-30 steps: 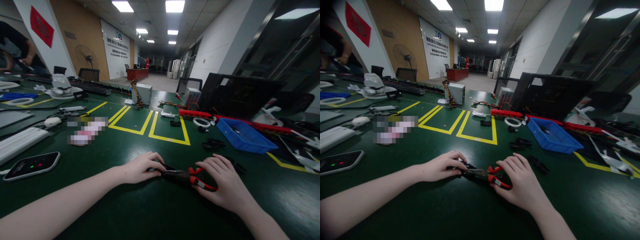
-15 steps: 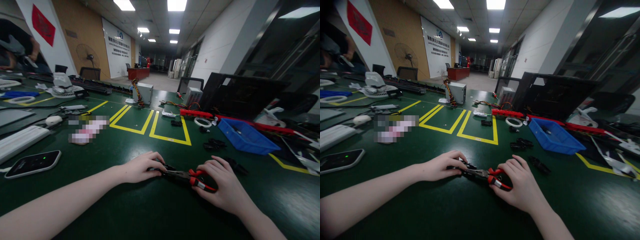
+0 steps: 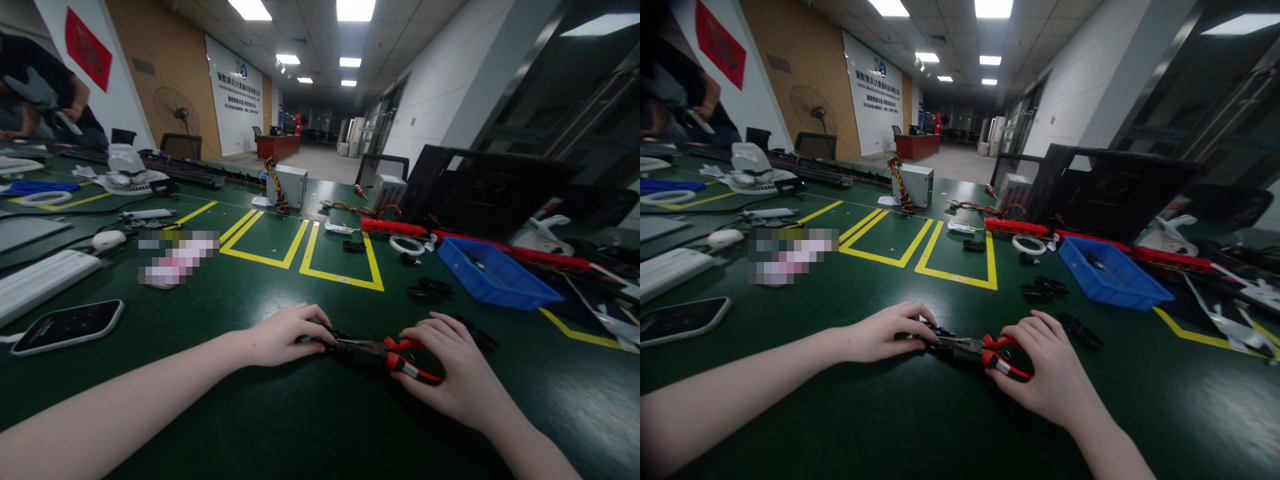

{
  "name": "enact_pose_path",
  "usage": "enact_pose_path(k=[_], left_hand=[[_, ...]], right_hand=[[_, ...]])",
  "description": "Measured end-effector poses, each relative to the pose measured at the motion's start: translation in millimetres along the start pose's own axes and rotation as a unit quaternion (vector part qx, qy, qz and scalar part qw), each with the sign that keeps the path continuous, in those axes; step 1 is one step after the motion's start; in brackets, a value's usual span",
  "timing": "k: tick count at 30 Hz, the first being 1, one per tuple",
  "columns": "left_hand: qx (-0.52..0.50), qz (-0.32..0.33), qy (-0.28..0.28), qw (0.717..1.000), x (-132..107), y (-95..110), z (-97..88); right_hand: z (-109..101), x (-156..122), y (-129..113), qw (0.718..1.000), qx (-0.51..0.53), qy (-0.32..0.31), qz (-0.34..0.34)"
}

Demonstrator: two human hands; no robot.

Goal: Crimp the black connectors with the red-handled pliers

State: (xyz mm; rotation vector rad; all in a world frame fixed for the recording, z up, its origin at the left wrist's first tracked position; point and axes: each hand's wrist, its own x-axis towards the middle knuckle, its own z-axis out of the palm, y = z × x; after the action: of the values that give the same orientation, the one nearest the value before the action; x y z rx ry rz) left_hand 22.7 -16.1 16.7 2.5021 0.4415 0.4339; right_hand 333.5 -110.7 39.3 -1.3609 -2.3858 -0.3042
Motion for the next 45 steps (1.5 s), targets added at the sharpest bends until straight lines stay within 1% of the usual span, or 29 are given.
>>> enact_pose_path(k=[7, 13, 20, 25, 37, 45], left_hand=[[0.003, -0.005, -0.003, 1.0, 0.0, 0.6, -1.0], [0.0, -0.003, 0.006, 1.0, 0.0, -1.9, 1.5], [0.003, -0.003, -0.001, 1.0, 0.7, -0.3, 0.1], [0.007, -0.003, 0.002, 1.0, 0.5, -0.2, 0.1], [0.005, -0.004, 0.003, 1.0, 0.1, 0.0, 0.3], [0.007, -0.002, 0.007, 1.0, 0.8, 0.1, 0.7]], right_hand=[[3.0, 1.5, -4.2, 1.0, 0.005, -0.01, 0.001], [3.9, 2.6, -7.6, 1.0, 0.009, -0.003, 0.003], [-1.5, 2.4, -2.2, 1.0, -0.003, -0.006, -0.002], [-0.1, 0.8, -0.3, 1.0, -0.004, -0.015, -0.001], [7.9, 0.0, -6.4, 1.0, 0.002, -0.017, 0.012], [3.2, 0.9, 0.0, 1.0, -0.004, -0.022, 0.0]])
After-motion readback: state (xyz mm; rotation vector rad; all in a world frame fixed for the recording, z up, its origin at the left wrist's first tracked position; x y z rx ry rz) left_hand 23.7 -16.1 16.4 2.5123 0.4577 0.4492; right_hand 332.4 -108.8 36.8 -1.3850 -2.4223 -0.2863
